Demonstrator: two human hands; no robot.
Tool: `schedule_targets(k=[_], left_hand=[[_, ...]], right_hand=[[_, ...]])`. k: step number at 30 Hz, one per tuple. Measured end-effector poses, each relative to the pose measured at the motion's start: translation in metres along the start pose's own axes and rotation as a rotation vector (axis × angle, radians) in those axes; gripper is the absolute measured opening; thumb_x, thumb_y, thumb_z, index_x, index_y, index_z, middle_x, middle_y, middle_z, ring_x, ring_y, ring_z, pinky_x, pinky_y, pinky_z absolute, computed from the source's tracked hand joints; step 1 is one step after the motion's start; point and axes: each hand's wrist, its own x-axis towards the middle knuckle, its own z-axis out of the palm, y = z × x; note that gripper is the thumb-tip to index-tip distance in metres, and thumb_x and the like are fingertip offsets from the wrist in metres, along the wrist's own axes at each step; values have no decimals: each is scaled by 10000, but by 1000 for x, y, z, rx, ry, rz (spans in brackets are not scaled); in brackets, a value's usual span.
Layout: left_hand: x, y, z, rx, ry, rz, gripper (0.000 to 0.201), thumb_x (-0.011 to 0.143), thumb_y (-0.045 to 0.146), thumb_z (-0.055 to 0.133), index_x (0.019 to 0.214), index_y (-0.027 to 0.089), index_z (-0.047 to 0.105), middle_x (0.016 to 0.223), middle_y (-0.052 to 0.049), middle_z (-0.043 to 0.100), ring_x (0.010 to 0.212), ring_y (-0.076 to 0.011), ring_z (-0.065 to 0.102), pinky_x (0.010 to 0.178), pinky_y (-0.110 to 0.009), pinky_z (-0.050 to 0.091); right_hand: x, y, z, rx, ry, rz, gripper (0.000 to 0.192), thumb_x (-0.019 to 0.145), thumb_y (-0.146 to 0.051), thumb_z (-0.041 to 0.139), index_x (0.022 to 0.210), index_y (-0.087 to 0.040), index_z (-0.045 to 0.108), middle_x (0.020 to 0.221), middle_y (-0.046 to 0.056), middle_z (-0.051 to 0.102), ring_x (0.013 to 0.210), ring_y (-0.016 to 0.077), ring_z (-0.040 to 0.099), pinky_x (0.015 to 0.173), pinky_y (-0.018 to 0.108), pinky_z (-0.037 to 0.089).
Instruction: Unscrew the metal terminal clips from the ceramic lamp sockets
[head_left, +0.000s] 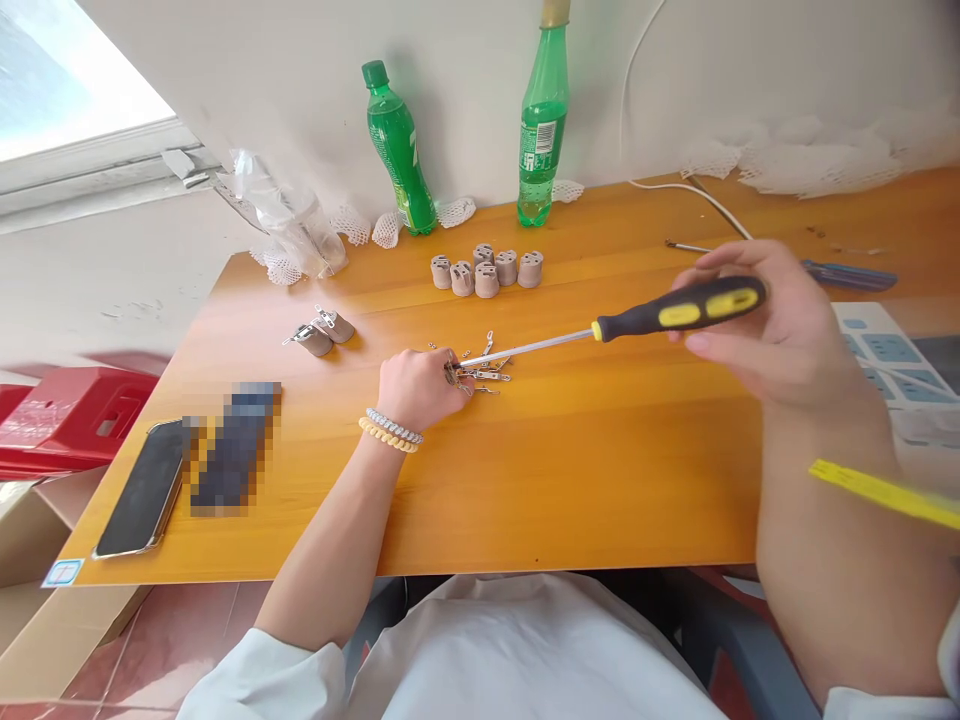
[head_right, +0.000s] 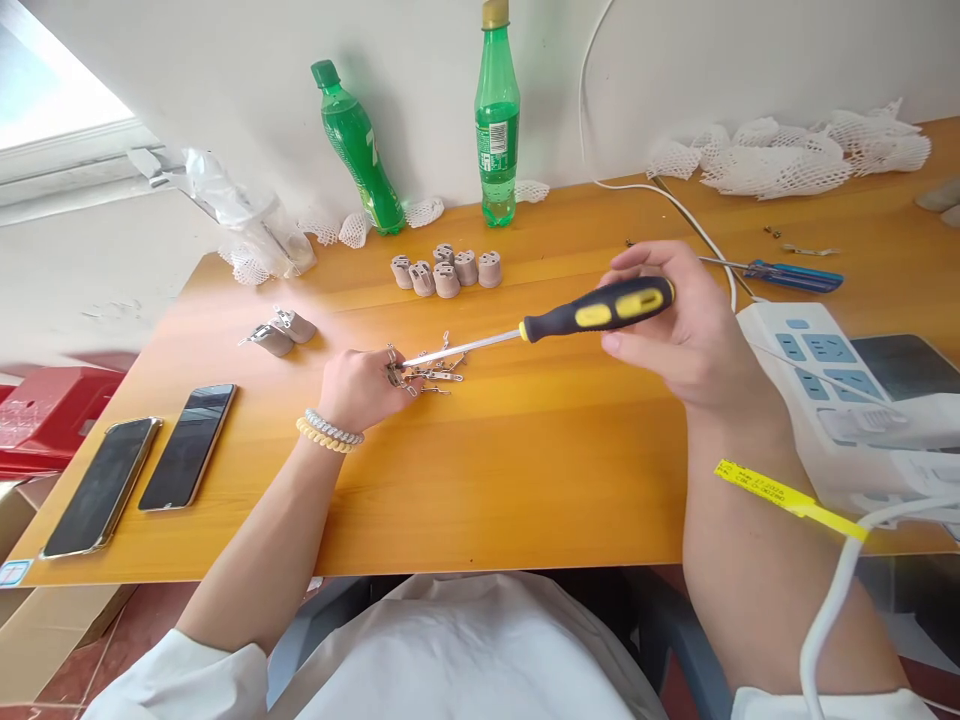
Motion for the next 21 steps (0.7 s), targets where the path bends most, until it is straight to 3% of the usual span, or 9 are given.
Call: schedule_targets(k=[2, 4, 6, 10, 13, 16, 19, 21], left_hand=[[0, 0, 1, 19, -12, 13, 317, 713, 469, 555, 838, 222, 709, 662, -66, 685, 712, -269, 661, 601, -335, 455], [1, 1, 3, 40, -22, 28, 288, 720, 430, 545, 834, 221, 707, 654, -70, 679, 700, -274, 658, 589, -335, 446], [3, 3, 4, 51, -36, 46, 257, 725, 398, 540, 818, 220, 700, 659, -74, 675, 693, -276, 655, 580, -335, 439], [5, 6, 0, 49, -99, 64, 194, 727, 372, 556, 794, 232, 673, 698, -71, 681, 714, -272, 652, 575, -322, 426], [4, 5, -8, 34, -135, 72, 273, 713, 316, 568, 964, 234, 634, 758, -58, 696, 729, -262, 652, 572, -309, 414], [2, 2, -14, 54, -178, 108, 358, 706, 271, 550, 1058, 221, 587, 799, -62, 697, 728, -267, 649, 559, -311, 402], [1, 4, -15, 119, -189, 127, 202, 746, 339, 513, 869, 230, 630, 749, -78, 682, 709, -278, 646, 554, -318, 394], [2, 9, -14, 155, -195, 134, 242, 778, 399, 475, 737, 216, 629, 694, -95, 667, 672, -280, 643, 549, -323, 389]], right_hand=[[2, -1, 2, 80, -46, 46, 486, 587, -326, 811, 1029, -236, 628, 775, 27, 686, 584, 181, 647, 468, 286, 506], [3, -1, 7, 53, 40, 75, 274, 707, -385, 720, 874, -176, 657, 566, 16, 614, 408, 163, 580, 320, 247, 416], [4, -1, 13, 16, 142, 70, 185, 711, -315, 713, 760, -146, 659, 480, 1, 555, 336, 155, 541, 258, 233, 377], [5, 5, 13, 143, 217, 77, 171, 546, -108, 696, 711, -149, 675, 550, -3, 592, 428, 215, 623, 299, 325, 518], [6, 10, 6, 167, 321, 64, 113, 534, -87, 640, 621, -157, 652, 556, -18, 576, 445, 196, 630, 327, 331, 553], [8, 14, 4, 173, 345, 92, 102, 538, -87, 644, 620, -148, 645, 541, -16, 572, 446, 191, 631, 333, 313, 556], [8, 17, 6, 197, 336, 120, 103, 539, -89, 665, 629, -134, 640, 541, 0, 580, 445, 200, 634, 339, 316, 560], [8, 19, 7, 218, 327, 149, 109, 536, -94, 674, 631, -135, 641, 539, 3, 586, 444, 208, 635, 336, 319, 558]])
